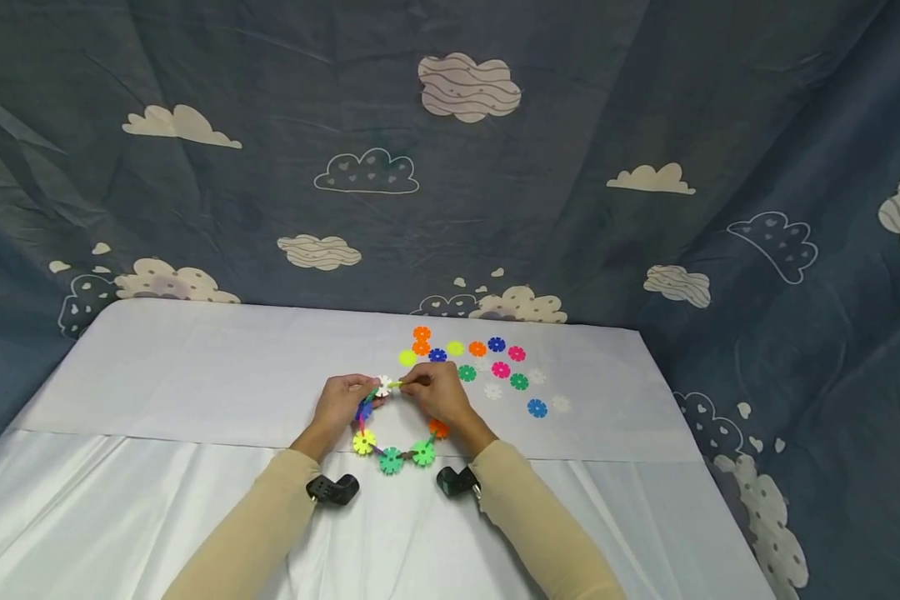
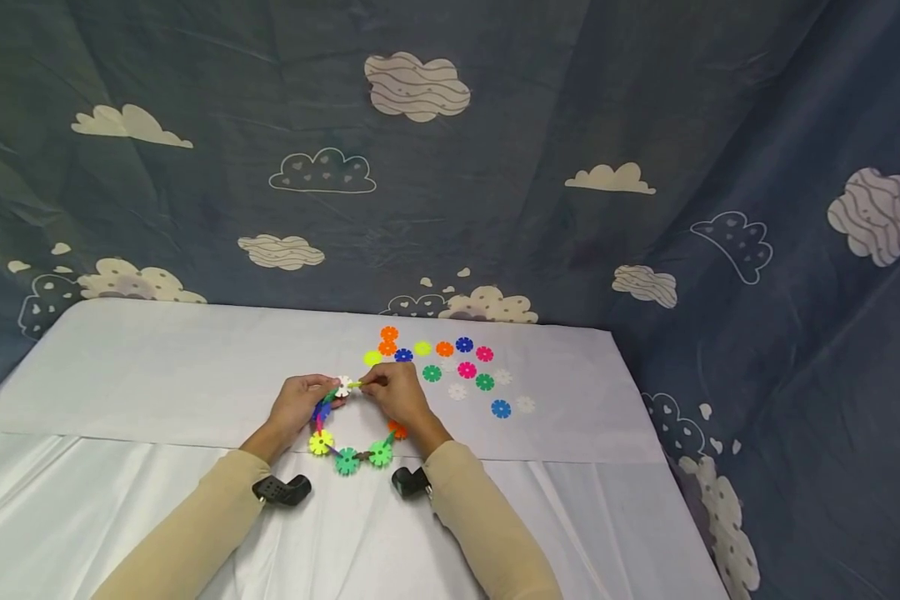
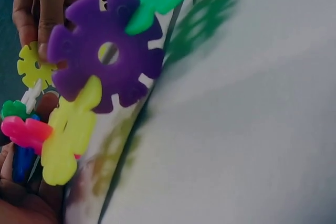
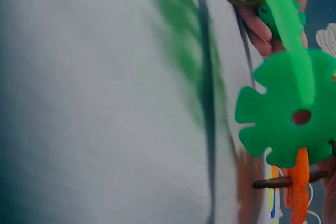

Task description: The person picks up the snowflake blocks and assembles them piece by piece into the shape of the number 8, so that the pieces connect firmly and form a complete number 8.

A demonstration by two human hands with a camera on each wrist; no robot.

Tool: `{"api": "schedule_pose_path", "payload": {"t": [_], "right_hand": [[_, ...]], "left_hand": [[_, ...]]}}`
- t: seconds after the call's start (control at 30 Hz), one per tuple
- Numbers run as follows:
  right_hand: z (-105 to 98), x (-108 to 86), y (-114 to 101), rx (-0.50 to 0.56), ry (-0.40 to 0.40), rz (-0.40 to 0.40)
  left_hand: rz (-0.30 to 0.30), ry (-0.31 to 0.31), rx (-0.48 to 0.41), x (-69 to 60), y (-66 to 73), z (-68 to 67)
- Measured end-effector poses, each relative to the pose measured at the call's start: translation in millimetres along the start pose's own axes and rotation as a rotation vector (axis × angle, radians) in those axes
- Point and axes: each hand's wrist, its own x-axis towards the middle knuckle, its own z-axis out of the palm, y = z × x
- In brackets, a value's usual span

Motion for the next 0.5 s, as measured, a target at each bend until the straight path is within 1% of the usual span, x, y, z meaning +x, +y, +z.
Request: {"api": "schedule_pose_path", "payload": {"t": [0.13,0.23,0.43,0.5], "right_hand": [[3.4,0.8,-0.7,-0.005,0.027,-0.016],[5.1,1.6,-1.3,-0.001,0.040,-0.005],[7.6,1.9,-2.7,0.037,0.045,0.056],[8.7,1.5,-3.7,0.052,0.046,0.075]], "left_hand": [[-0.015,0.015,-0.027,-1.3,3.0,0.8],[-0.024,0.019,-0.040,-2.2,4.7,1.1],[-0.048,0.037,-0.006,-3.7,6.5,1.1],[-0.058,0.037,-0.010,-4.0,6.0,0.9]]}}
